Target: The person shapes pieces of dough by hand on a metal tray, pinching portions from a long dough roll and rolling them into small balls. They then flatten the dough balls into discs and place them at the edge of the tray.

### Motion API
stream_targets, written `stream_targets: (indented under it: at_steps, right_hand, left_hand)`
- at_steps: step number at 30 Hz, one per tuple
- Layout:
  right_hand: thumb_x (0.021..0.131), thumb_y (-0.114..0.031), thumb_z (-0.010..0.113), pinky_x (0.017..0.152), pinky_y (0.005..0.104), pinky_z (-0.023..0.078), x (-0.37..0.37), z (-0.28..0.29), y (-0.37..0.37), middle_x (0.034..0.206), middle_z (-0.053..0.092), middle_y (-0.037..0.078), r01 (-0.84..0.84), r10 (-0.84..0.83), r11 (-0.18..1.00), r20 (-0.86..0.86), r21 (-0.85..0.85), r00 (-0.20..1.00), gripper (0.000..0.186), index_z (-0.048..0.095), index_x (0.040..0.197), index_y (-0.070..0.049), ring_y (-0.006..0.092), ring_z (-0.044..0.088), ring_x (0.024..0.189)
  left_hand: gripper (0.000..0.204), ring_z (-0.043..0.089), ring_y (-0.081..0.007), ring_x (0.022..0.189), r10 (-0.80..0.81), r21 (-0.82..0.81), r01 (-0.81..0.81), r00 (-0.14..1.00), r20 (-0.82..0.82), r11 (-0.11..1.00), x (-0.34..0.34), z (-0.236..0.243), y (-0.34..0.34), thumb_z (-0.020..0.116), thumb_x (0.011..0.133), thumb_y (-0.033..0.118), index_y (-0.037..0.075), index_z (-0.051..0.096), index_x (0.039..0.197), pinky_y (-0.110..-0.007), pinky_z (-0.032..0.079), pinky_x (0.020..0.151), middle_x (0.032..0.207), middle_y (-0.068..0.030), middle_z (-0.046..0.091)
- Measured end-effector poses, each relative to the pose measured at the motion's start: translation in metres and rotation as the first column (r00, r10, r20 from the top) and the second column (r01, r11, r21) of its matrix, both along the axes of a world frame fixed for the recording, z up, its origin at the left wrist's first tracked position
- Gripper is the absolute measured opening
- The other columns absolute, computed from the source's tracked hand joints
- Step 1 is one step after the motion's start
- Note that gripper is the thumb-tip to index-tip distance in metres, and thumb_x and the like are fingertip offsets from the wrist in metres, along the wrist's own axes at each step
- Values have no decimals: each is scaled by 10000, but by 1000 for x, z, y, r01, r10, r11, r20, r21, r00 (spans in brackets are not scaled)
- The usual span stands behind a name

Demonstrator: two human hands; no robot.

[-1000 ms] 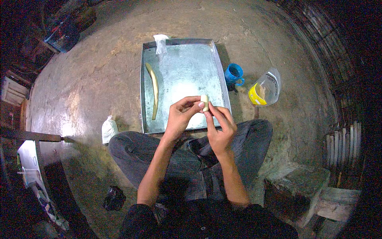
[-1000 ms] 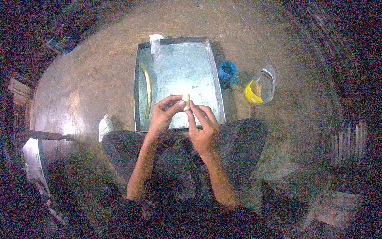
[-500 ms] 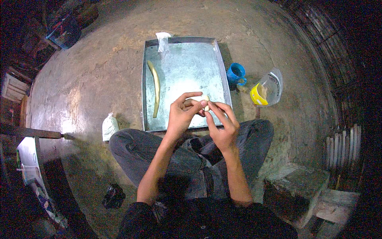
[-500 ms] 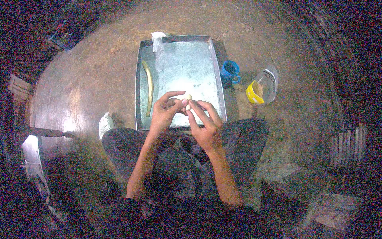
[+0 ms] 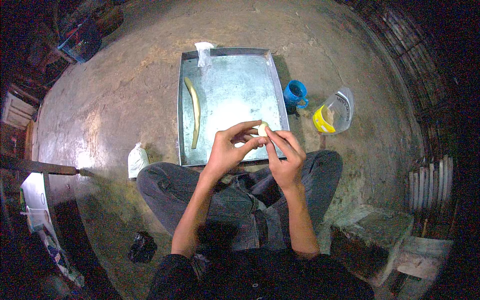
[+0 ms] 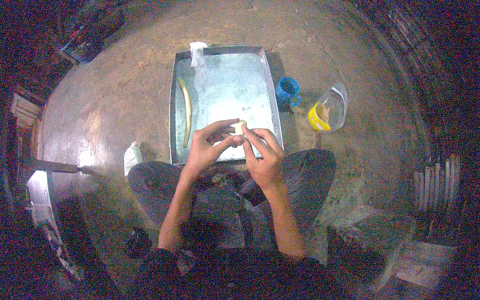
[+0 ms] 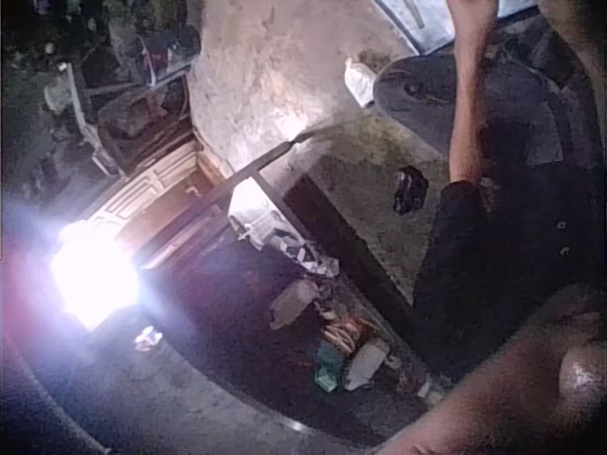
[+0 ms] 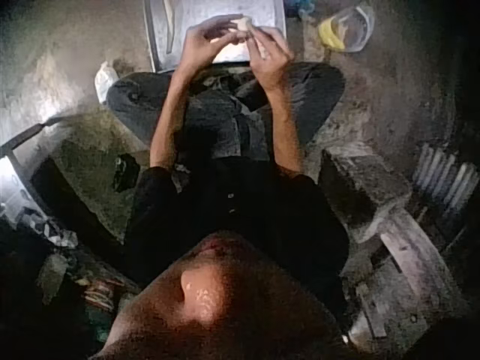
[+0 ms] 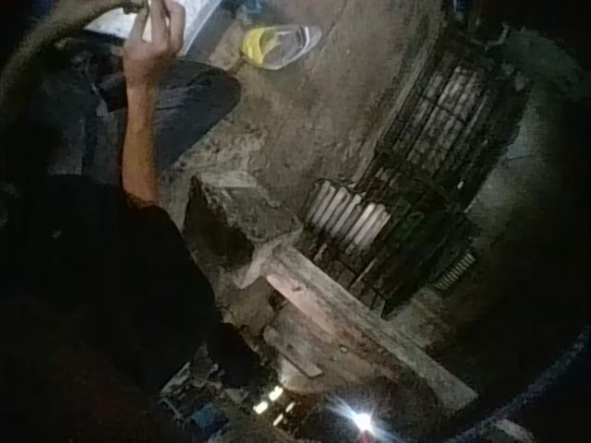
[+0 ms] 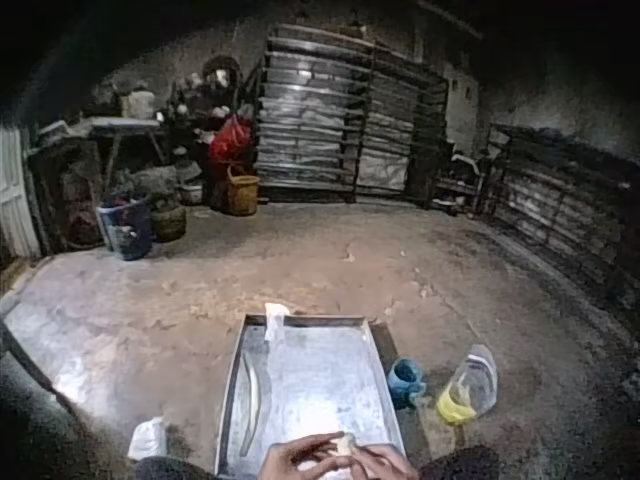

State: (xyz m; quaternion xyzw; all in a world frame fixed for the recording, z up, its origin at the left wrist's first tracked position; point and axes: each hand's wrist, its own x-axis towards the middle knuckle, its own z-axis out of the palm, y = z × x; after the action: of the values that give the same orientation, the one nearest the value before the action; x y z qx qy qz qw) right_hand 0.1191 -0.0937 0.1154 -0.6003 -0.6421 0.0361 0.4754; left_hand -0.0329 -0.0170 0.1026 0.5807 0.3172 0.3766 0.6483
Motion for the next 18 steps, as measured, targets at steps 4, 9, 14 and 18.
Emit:
stream_targets:
  at_steps: [4, 9, 14, 18]
  right_hand:
    - [873, -9, 719, 799, 331, 544, -5, 5, -1, 993, 690, 107, 14, -15, 1000, -19, -23, 1000, 325, 738, 1192, -72, 233, 683, 894]
    - [944, -56, 686, 794, 264, 513, -3, 6, -1, 953, 692, 78, 0, -36, 995, -362, -101, 931, 206, 726, 1124, 35, 146, 658, 886]
    - [969, -86, 671, 733, 246, 502, -1, 7, -3, 927, 666, 63, -161, -42, 960, -685, -230, 728, 176, 716, 1050, 63, 111, 636, 814]
    - [976, -115, 665, 704, 249, 511, 1, 8, -3, 910, 670, 63, -141, -72, 958, -689, -248, 721, 193, 715, 1048, 56, 110, 635, 790]
  left_hand:
    - [414, 700, -122, 818, 33, 28, -33, 999, 13, 999, -1, 2, -2, 779, 892, 141, 22, 664, 1271, -278, 575, 738, 999, -113, 751]
    - [363, 691, -158, 931, 93, 418, 22, 963, -252, 908, -11, 11, 1, 798, 858, 157, 47, 712, 1194, -310, 554, 808, 998, -92, 741]
    - [322, 677, -196, 1007, 43, 413, -11, 997, -69, 911, -9, 0, 6, 805, 842, 159, 38, 728, 1130, -338, 542, 868, 1028, -96, 732]
    - [261, 708, -178, 991, -34, 165, 45, 997, -66, 985, -3, 3, 0, 772, 892, 142, 1, 714, 1104, -343, 561, 909, 1043, -105, 748]
